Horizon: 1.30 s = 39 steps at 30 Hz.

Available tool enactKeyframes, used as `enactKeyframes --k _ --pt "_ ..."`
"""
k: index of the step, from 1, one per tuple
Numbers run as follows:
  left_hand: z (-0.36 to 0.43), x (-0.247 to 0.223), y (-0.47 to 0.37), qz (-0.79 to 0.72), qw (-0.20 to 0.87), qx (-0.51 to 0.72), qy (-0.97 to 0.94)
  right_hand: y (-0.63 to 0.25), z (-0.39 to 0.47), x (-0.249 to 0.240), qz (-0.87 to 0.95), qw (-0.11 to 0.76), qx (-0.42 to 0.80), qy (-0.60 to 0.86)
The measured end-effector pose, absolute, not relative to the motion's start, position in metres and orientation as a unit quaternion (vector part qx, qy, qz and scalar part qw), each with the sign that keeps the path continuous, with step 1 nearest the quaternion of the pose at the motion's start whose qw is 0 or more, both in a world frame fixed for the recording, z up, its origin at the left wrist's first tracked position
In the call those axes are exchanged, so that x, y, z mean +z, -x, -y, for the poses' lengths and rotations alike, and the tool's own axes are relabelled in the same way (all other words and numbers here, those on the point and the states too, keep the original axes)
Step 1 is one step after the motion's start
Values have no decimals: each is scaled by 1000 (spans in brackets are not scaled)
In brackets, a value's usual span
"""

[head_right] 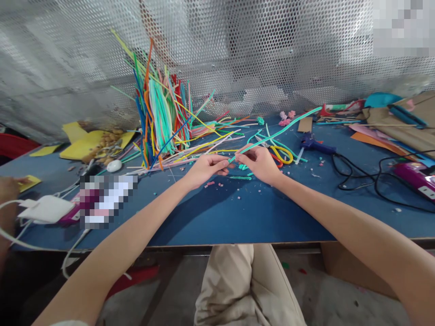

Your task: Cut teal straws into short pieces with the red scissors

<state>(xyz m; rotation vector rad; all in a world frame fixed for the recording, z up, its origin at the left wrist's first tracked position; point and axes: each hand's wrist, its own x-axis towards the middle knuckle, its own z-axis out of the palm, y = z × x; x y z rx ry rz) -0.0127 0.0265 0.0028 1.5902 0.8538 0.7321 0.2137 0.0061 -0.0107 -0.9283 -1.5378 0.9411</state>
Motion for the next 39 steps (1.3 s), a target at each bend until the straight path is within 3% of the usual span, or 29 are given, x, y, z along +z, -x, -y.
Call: enactKeyframes --k 22,25,31,34,39 --pt "-26 2 13 -386 572 292 -662 -215 -7 -9 686 495 352 401" --pt "-28 2 13 -388 560 328 -654 -230 -16 -4 739 421 249 464" --pt "-33 1 16 -382 560 391 -622 -296 -47 -7 749 152 -29 645" --pt "-35 0 16 -385 556 415 -609 -318 -58 -9 730 46 4 682" --pt "-40 -1 16 -387 554 446 -587 -310 -59 -3 717 -32 30 695"
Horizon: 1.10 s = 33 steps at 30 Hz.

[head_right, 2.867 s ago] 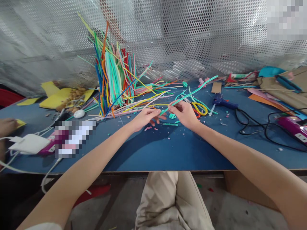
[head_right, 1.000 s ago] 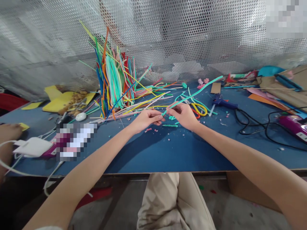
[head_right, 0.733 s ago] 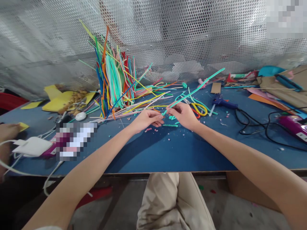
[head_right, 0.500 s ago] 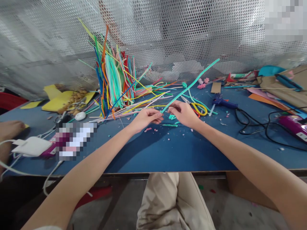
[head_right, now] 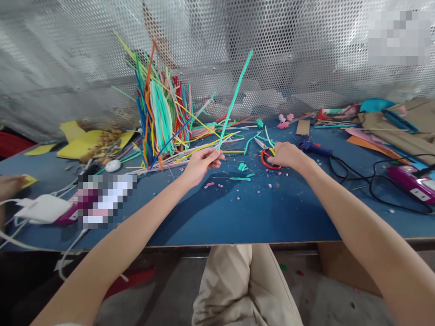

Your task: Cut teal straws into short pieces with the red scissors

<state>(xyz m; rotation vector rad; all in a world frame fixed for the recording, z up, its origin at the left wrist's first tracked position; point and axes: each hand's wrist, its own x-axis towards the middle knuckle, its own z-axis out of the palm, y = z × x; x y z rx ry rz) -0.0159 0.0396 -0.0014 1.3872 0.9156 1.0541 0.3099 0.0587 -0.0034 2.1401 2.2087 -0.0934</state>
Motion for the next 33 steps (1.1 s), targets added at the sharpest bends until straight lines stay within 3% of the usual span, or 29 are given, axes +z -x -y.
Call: enactKeyframes --k 5,12,15,18,20,28,33 --pt "-41 0 16 -390 553 473 -565 -297 -51 5 -721 49 25 -690" --pt "-38 8 16 -425 535 482 -549 -324 -53 19 -691 -47 4 -722" --pt "-38 8 17 -428 534 478 -551 -328 -51 24 -681 -143 -8 -718" --pt "-38 6 18 -413 541 481 -553 -319 -44 27 -664 -275 -105 -687" --pt "-38 5 18 -403 545 479 -557 -307 -37 28 -680 -307 -172 -644" --pt "-38 2 17 -352 542 497 -579 -265 -13 33 -779 -211 -246 -537" --pt "-35 4 16 -337 521 507 -598 -249 -5 28 -787 -201 -218 -541"
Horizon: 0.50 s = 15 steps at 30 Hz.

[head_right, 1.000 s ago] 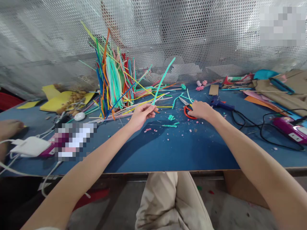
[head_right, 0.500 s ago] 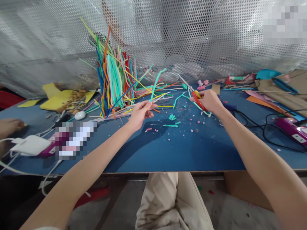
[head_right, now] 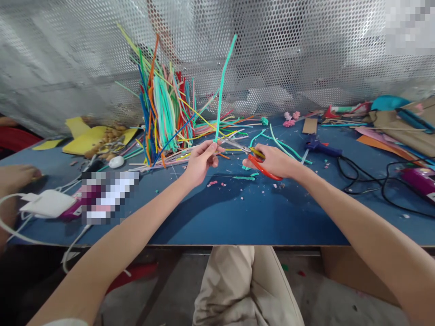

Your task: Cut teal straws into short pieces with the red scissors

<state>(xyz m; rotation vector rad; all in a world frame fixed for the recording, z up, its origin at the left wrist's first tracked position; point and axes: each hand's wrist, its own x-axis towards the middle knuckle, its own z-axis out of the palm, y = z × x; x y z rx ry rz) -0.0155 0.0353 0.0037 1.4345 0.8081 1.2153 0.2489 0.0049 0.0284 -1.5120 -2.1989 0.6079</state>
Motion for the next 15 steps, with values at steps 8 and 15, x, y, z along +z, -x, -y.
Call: enactKeyframes --k 8,15 --pt "-24 12 12 -309 469 421 -712 -240 0 27 788 180 331 487" --pt "-25 18 16 -307 479 421 -706 -235 7 32 781 175 381 462"
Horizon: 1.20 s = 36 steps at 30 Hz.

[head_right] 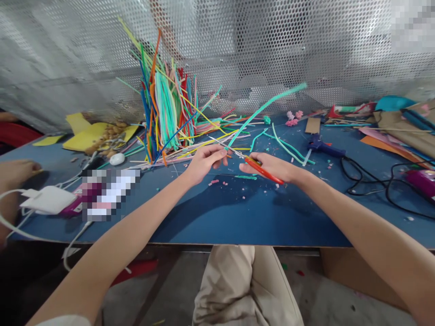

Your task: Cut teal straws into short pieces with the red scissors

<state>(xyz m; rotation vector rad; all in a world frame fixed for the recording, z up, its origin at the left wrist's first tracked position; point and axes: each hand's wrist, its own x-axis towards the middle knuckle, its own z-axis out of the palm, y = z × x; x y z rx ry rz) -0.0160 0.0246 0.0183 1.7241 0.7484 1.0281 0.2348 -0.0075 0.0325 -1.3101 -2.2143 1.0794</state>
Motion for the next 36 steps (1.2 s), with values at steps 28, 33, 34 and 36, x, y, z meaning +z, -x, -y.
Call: enactKeyframes --k 28,33,34,36 --pt "-20 19 18 -310 473 410 -716 -225 22 28 832 178 333 406" --pt "-21 19 20 -308 470 410 -718 -222 23 29 809 179 329 453" --pt "-22 19 19 -308 473 412 -715 -220 22 28 801 182 331 464" --pt "-24 19 19 -310 481 415 -707 -217 20 24 785 199 332 484"
